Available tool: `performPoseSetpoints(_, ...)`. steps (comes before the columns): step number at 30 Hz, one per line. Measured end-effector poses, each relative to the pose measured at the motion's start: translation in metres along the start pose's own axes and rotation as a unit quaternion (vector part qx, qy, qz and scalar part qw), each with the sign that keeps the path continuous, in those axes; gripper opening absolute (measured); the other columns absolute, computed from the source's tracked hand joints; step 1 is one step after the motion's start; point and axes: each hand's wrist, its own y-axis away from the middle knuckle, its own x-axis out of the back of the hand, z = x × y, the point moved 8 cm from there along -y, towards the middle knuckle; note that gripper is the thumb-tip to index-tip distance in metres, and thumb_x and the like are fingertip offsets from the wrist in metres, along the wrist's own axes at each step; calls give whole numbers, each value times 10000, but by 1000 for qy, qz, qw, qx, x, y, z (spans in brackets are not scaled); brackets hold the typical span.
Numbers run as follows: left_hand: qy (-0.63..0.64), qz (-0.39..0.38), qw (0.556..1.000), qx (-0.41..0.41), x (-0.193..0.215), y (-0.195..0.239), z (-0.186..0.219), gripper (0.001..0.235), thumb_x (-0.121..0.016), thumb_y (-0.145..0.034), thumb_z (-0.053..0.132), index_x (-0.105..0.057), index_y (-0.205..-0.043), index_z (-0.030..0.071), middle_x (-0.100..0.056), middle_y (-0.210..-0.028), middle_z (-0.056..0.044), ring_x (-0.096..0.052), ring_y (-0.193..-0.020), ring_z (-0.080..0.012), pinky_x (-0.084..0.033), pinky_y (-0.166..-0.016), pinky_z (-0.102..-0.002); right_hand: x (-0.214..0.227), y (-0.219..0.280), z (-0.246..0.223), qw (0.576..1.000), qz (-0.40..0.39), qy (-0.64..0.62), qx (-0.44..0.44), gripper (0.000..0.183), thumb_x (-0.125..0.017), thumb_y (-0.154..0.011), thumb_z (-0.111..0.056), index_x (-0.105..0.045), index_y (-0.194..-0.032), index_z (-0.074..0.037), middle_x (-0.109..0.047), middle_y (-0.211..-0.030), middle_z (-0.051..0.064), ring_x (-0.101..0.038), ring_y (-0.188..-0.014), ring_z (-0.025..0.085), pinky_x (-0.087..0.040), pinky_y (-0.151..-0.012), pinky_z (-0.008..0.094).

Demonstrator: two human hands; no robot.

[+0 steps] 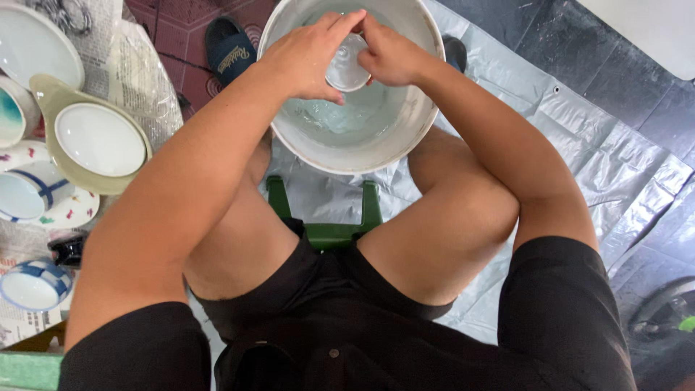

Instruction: The person sits on a low stool and washes various ceramic items, including a black bowl and several small cups, in a white bucket of water. They scrub the items by hand, rinse them, and place them on a nearby surface covered with newspaper.

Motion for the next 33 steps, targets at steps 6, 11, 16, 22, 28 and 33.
performPoseSetpoints(6, 60, 46, 992, -99, 14, -12, -6, 923, -963, -643, 257, -535, -1436, 57, -639, -1332, -186, -632, -1213, -395, -521, -1005, -468, 16, 14, -6, 991, 58, 106, 49, 461, -558, -1075, -79, -404, -1506, -26, -655, -1246, 219, -748, -952, 317, -599, -814, 415)
performPoseSetpoints(11, 20, 48, 996, -75, 23, -15, -6, 851, -969, -592, 276, -570, -1303, 32, -656, -1203, -204, -643, -1091, -413, -523, -875, -488, 38, 46, -76, 893, 136, 417, 107, 290, -685, -1027, -242, -636, -1235, -46, -726, -1125, 146, -695, -929, 366, -568, -731, 458)
performPoseSetpoints(16, 30, -2, 999, -37, 14, -16, -4, 889, -981, -558, 309, -509, -1258, 33, -668, -1130, -192, -661, -958, -430, -527, -771, -514, 17, 42, -104, 889, 62, 387, 236, 162, -714, -939, -161, -746, -1090, -112, -711, -1084, 113, -657, -1131, 305, -465, -1108, 487)
performPoseSetpoints(22, 34, 6, 998, -50, 13, -14, -9, 925, -1005, -560, 364, -464, -1220, 7, -677, -1054, -223, -662, -951, -436, -534, -763, -505, -21, 29, -83, 863, 23, 414, 289, 355, -657, -924, -303, -711, -1191, -75, -703, -1255, 124, -633, -1274, 303, -216, -1255, 505)
performPoseSetpoints(28, 14, -33, 999, 14, 12, -9, -28, 860, -982, -563, 360, -509, -1196, 22, -695, -1024, -218, -671, -974, -430, -533, -786, -513, -31, 23, -61, 881, -143, 443, 84, 460, -433, -1090, -481, -667, -1310, -151, -695, -1243, 92, -597, -1260, 283, -76, -1285, 628)
performPoseSetpoints(33, 18, 30, 998, -54, 16, -12, -18, 883, -1019, -575, 421, -545, -1192, 3, -688, -1122, -230, -674, -976, -421, -543, -779, -496, -19, 20, -65, 867, -51, 465, 171, 593, -408, -1139, -559, -660, -1387, -83, -691, -1248, 120, -619, -1265, 287, -99, -1249, 636)
